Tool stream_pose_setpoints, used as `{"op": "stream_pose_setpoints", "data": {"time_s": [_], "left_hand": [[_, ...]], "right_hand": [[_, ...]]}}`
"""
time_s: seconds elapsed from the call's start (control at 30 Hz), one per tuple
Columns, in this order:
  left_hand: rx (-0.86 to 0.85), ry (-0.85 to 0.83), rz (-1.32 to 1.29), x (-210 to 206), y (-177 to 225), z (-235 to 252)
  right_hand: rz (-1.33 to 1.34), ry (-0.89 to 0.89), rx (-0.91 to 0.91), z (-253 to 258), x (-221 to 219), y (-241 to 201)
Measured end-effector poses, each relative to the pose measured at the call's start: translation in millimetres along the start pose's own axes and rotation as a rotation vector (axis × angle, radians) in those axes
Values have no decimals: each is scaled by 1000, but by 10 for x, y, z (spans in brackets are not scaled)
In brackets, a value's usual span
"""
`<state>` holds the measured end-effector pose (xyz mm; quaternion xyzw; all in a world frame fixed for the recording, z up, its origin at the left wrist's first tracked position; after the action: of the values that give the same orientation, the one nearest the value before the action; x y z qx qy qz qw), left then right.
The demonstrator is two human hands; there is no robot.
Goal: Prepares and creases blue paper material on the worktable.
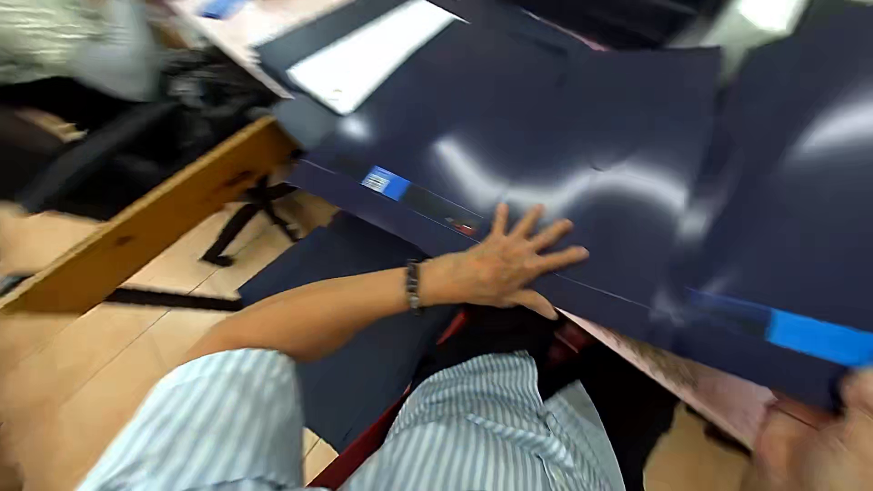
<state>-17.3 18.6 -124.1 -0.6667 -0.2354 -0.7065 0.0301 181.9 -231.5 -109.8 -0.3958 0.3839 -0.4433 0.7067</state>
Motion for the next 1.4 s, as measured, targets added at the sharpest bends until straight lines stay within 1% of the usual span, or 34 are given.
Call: {"op": "stream_pose_setpoints", "data": {"time_s": [0.07, 0.1, 0.17, 0.2, 0.23, 0.27, 0.3, 0.33, 0.37, 0.4, 0.43, 0.5, 0.53, 0.57, 0.63, 0.7, 0.8, 0.87, 0.9, 1.0, 1.1, 1.13, 1.2, 1.3, 1.33, 1.4], "left_hand": [[-28, -31, 68, 27, -1, 48], [-30, -71, 101, 74, 13, 65], [-41, -124, 145, 167, 59, 99], [-68, -98, 145, 195, 107, 108], [-95, -49, 134, 207, 202, 113], [-117, 0, 118, 193, 338, 121], [-142, 36, 108, 149, 498, 125], [-180, 64, 99, 77, 663, 138], [-220, 80, 87, -13, 817, 163], [-254, 89, 85, -113, 941, 189], [-278, 93, 100, -209, 1024, 208], [-295, 99, 113, -317, 1071, 203], [-290, 112, 100, -327, 1053, 181], [-279, 133, 84, -324, 1020, 145], [-239, 170, 70, -328, 981, 19], [-198, 239, 107, -372, 1002, -101], [-174, 426, 114, -532, 1022, -196], [-169, 485, 104, -604, 1025, -180], [-170, 489, 89, -607, 1026, -148], [-173, 418, 29, -472, 1026, -24], [-165, 246, 4, -254, 1043, 46], [-164, 212, -8, -209, 1039, 57], [-160, 200, 13, -155, 982, 49], [-64, 138, 157, 71, 689, -213], [-35, 148, 187, 128, 529, -308], [0, 224, 228, 143, 258, -443]], "right_hand": [[-62, 1, -97, -131, 284, -12], [-114, -53, -162, -177, 471, -64], [-318, -284, -234, -186, 927, -250], [-491, -376, -199, -183, 1124, -368], [-695, -406, -90, -180, 1260, -474], [-900, -371, 81, -179, 1320, -537], [-1061, -319, 254, -180, 1280, -564], [-1159, -318, 413, -175, 1166, -548], [-1170, -370, 543, -168, 996, -484], [-1129, -468, 622, -149, 793, -386], [-1085, -603, 662, -107, 616, -256], [-1031, -892, 607, -36, 466, 30], [-986, -971, 588, -50, 469, 136], [-933, -994, 596, -88, 487, 196], [-891, -986, 637, -196, 537, 237], [-900, -948, 702, -256, 556, 248], [-918, -938, 744, -254, 533, 240], [-950, -948, 762, -227, 506, 214], [-964, -963, 765, -204, 490, 188], [-999, -1001, 754, -123, 395, 102], [-1023, -1001, 756, -3, 257, 32], [-1036, -1003, 751, 44, 217, 17], [-1073, -1023, 747, 116, 159, 12], [-1043, -1071, 720, 202, 143, 25], [-1021, -1079, 717, 216, 153, 40], [-1001, -1093, 726, 222, 189, 64]]}}
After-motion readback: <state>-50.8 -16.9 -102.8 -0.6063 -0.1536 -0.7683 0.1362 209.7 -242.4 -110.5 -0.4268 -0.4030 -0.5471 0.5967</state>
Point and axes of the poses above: each hand's wrist, its own z-axis towards the middle knuckle, its own x-axis out of the back of the hand, y = z × x, the point moved 1 cm from there along z, towards the middle knuckle, and after that the axes turned 11 degrees about x, right-handed, at the moved point
